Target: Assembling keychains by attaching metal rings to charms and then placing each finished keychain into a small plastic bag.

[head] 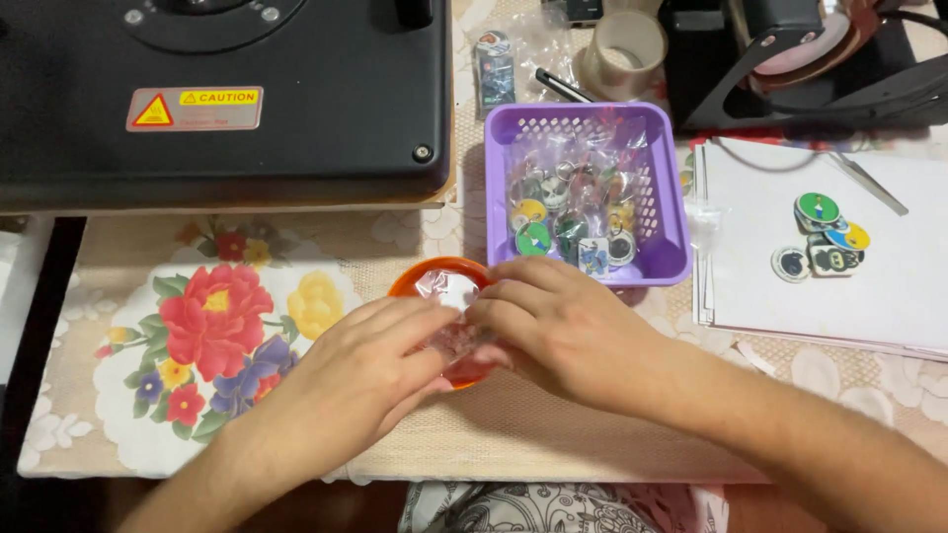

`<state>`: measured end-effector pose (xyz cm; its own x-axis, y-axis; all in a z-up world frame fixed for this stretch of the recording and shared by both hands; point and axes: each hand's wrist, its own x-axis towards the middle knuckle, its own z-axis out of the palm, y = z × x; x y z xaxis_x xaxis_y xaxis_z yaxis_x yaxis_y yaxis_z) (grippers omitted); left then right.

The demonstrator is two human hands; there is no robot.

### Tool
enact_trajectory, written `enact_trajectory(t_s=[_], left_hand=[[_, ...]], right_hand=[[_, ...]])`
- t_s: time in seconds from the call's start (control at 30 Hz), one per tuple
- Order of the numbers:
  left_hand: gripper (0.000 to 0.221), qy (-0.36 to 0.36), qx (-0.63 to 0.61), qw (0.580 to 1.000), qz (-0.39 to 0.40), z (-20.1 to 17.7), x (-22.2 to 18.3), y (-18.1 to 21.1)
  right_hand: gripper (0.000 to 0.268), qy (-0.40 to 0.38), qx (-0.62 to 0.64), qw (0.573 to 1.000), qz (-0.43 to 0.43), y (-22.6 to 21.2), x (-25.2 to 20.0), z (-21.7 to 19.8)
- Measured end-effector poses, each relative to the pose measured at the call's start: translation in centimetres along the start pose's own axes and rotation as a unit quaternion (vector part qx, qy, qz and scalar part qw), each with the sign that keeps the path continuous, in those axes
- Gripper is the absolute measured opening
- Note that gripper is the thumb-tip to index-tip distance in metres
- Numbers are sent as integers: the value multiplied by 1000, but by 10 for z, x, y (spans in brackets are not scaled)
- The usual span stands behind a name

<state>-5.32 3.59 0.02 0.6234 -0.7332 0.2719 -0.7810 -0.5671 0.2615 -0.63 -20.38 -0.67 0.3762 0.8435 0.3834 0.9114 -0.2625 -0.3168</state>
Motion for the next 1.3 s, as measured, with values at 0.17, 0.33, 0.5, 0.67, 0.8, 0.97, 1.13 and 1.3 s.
enact_trajectory(t_s=[0.17,0.33,0.5,0.67,0.8,0.97,1.13,1.3], left_hand=[[24,-161,-101,977,-98,15,11,-15],[23,-328,-11,927,-181,33,36,-21],[19,-273,-37,942,-190,12,35,-12],[43,-157,-79,969,-173,4,7,-6],[36,-50,14,997,-53,18,-21,7],[8,-25,195,974,-115,23,-51,11],[25,-26,387,902,-189,16,-83,-13],[9,-17,488,843,-226,14,-98,-27]], right_hand=[[16,53,-88,992,-79,-5,-23,14],[8,-44,-157,985,-59,-3,-34,41],[13,-20,-192,980,-43,-2,-38,46],[19,-59,-88,994,-32,7,-39,49],[29,-37,-12,999,-9,8,-40,57],[44,-78,116,990,7,-1,-31,43],[34,-39,59,997,16,7,-58,28],[20,123,-75,989,17,44,-134,9]])
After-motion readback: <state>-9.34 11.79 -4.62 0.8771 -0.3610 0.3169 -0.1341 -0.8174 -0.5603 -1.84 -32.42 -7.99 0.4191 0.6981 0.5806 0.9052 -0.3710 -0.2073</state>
